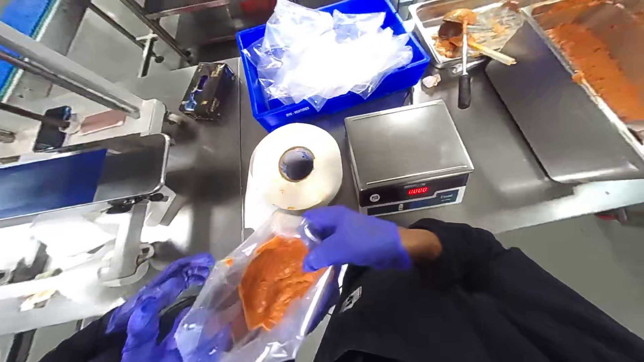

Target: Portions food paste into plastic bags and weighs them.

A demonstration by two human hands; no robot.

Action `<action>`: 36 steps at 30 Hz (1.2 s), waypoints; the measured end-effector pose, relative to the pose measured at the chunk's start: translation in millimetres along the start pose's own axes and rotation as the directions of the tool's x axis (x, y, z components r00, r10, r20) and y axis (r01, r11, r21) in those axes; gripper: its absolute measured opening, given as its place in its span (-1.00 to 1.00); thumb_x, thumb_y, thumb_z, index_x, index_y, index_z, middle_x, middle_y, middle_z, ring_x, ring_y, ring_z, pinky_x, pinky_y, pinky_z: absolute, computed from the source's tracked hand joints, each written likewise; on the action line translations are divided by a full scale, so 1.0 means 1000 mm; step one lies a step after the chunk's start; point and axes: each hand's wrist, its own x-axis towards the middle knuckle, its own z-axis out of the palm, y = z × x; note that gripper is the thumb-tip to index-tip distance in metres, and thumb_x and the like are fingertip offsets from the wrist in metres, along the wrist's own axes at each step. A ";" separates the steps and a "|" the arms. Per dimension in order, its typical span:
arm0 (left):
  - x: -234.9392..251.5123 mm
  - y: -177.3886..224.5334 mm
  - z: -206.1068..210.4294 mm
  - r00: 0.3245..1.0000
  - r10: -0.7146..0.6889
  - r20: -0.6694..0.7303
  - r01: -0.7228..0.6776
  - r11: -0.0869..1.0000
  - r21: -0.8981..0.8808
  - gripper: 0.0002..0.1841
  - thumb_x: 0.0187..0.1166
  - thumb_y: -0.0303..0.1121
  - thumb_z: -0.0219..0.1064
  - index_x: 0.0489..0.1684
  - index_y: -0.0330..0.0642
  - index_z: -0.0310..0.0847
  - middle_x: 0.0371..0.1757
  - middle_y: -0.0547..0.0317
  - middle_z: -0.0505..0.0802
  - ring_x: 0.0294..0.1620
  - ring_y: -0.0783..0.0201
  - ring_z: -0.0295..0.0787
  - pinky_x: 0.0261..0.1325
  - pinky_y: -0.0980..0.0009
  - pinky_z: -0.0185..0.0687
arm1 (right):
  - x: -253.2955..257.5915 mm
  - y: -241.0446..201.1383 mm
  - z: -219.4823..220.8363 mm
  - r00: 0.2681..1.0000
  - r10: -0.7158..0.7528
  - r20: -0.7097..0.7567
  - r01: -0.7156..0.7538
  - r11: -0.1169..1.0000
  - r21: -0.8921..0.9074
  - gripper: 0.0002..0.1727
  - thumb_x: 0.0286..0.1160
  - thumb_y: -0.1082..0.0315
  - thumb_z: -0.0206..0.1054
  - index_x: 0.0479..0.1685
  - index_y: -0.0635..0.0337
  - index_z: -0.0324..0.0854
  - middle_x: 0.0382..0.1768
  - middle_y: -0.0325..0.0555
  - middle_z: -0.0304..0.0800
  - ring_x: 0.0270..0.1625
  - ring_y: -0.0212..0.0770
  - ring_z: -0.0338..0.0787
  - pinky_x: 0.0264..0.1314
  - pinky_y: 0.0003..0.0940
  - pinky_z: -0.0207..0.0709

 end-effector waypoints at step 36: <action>-0.072 -0.009 0.273 0.863 -0.403 -0.304 0.291 0.889 -0.354 -0.46 0.92 -0.09 -0.41 0.29 -0.19 0.48 -0.20 0.33 0.83 -0.30 0.45 0.77 -0.20 0.51 0.72 | -0.359 0.189 -0.284 0.215 -0.394 -0.894 0.461 0.847 -0.262 -0.76 0.72 0.32 0.07 0.04 -0.05 0.69 -0.14 -0.48 0.90 -0.15 -0.48 0.85 -0.02 -0.53 0.75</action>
